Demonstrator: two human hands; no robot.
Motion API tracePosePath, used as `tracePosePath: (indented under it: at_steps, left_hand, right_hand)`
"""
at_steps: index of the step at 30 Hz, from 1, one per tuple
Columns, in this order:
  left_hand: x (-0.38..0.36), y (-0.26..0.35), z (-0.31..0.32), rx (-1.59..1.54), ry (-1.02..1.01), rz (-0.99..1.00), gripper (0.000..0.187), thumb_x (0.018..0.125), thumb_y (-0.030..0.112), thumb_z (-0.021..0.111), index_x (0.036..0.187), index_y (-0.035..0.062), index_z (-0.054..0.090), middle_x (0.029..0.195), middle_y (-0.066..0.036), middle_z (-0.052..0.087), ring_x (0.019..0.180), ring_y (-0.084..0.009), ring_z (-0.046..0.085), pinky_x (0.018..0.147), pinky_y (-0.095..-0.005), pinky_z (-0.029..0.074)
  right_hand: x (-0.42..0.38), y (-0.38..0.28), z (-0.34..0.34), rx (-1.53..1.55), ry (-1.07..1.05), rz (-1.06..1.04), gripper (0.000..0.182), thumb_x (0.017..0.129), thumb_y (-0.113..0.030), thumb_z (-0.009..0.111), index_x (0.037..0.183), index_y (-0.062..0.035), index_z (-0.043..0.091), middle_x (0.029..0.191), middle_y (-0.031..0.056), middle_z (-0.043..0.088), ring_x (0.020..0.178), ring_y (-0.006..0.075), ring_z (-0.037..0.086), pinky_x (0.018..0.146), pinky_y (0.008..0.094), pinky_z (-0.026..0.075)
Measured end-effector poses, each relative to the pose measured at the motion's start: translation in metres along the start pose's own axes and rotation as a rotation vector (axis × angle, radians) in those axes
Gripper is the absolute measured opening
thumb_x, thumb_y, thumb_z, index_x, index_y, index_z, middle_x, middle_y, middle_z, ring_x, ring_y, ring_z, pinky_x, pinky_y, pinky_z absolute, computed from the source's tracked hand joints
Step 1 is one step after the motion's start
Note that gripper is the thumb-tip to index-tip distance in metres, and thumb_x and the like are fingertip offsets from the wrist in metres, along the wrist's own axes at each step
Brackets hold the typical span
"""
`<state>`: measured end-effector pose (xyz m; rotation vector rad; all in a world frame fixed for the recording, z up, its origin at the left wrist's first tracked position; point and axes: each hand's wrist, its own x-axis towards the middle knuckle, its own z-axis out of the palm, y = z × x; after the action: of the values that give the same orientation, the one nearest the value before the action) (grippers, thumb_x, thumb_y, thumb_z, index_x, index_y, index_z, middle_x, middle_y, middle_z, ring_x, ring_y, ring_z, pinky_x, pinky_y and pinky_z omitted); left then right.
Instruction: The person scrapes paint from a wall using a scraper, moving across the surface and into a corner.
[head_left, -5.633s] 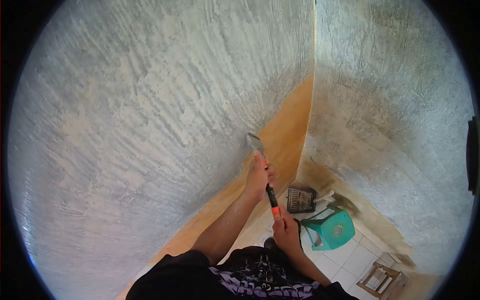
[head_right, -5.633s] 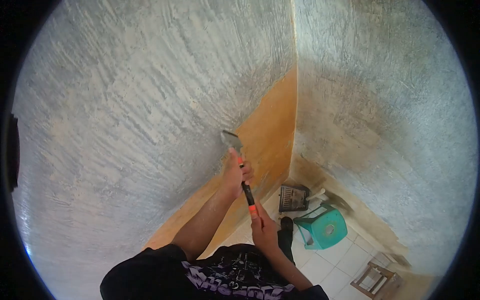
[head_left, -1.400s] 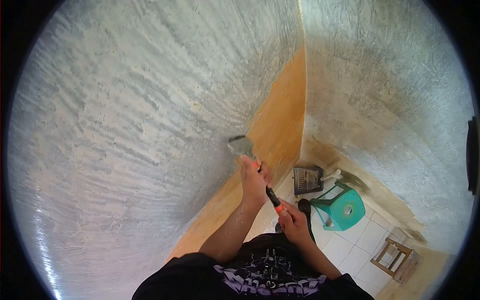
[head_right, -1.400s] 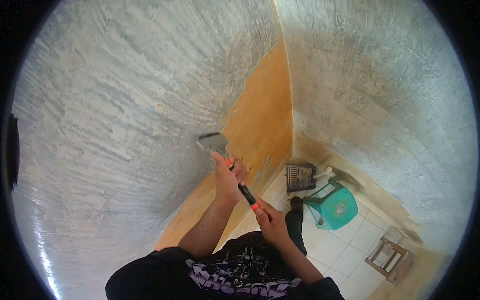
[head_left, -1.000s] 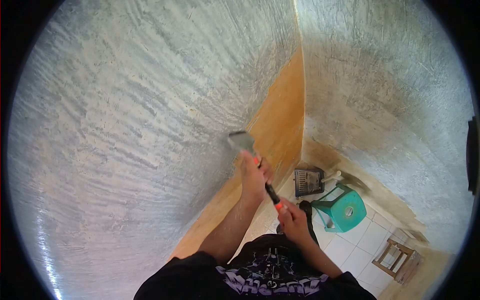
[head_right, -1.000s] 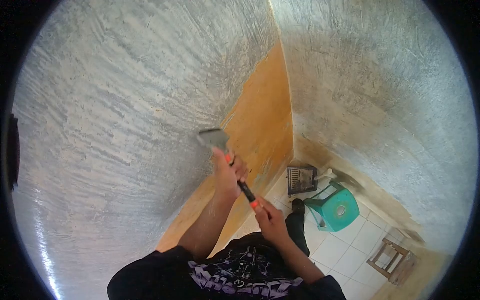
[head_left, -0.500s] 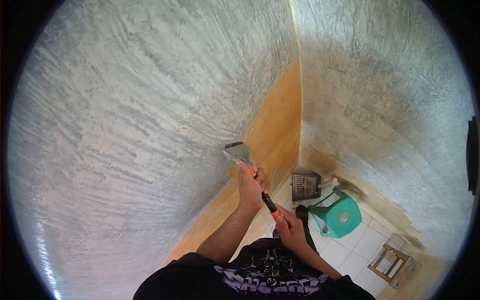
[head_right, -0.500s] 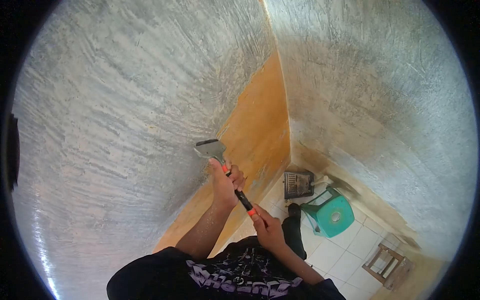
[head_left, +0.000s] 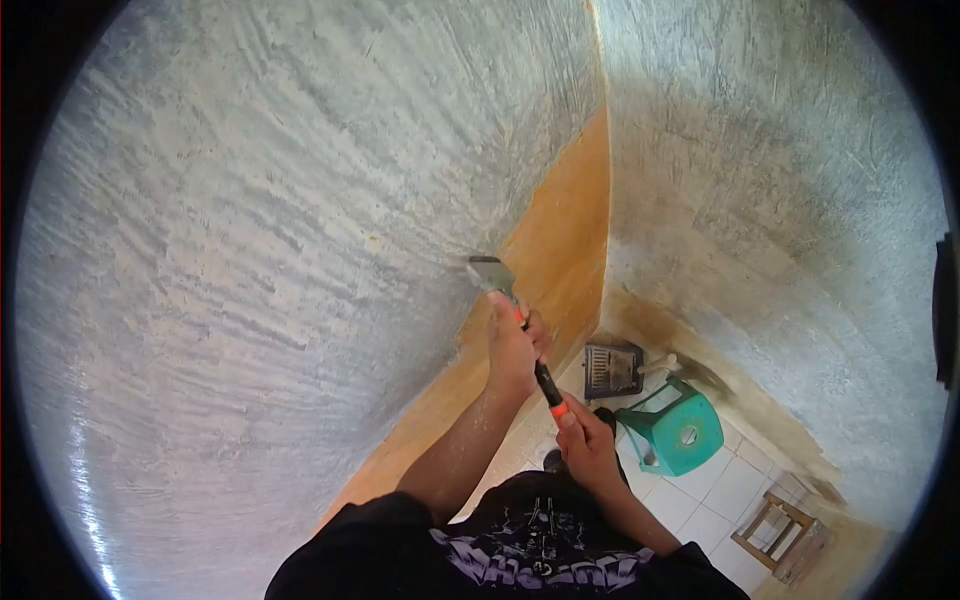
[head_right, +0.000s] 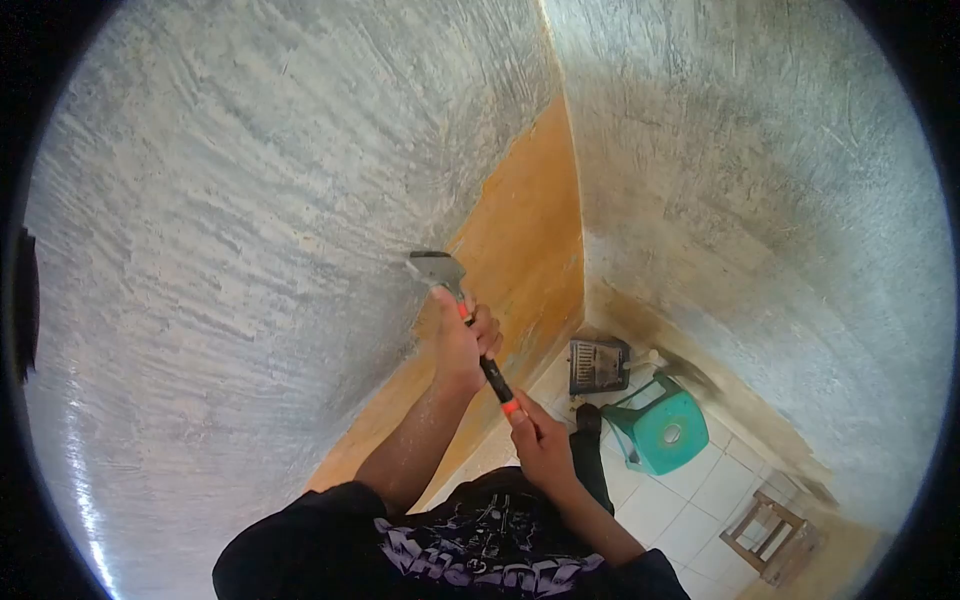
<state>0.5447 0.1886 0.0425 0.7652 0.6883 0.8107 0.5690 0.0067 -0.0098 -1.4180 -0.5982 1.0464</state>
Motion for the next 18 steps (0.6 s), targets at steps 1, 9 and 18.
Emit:
tracePosePath:
  at_steps: [1,9,18]
  left_hand:
    - [0.002,-0.002,-0.001,-0.007,-0.003,0.013,0.052,0.098,0.065,0.03,0.085,0.0155,0.039,0.055,0.003,0.029,0.042,-0.0093,0.029,0.038,-0.0255,0.027]
    - [0.015,-0.002,0.013,0.047,0.042,0.031,0.052,0.098,0.065,0.031,0.085,0.0146,0.038,0.054,0.003,0.03,0.04,-0.0092,0.03,0.037,-0.0261,0.028]
    - [0.012,0.001,0.026,0.055,0.067,0.03,0.054,0.097,0.067,0.029,0.084,0.0164,0.04,0.054,0.005,0.026,0.042,-0.0083,0.026,0.039,-0.0242,0.025]
  right_hand:
    - [-0.002,0.0,-0.001,0.002,-0.009,0.004,0.04,0.1,-0.023,0.053,0.134,-0.0021,0.055,0.065,-0.0038,0.048,0.059,0.0045,0.045,0.054,0.0234,0.038]
    - [0.006,-0.012,-0.005,0.019,0.001,0.017,0.041,0.1,-0.024,0.053,0.135,-0.0029,0.055,0.063,-0.0031,0.045,0.059,0.004,0.043,0.054,0.0238,0.038]
    - [0.017,-0.02,-0.014,0.153,-0.031,0.058,0.039,0.1,-0.022,0.055,0.134,-0.004,0.057,0.065,-0.0032,0.046,0.06,0.0041,0.043,0.055,0.0227,0.037]
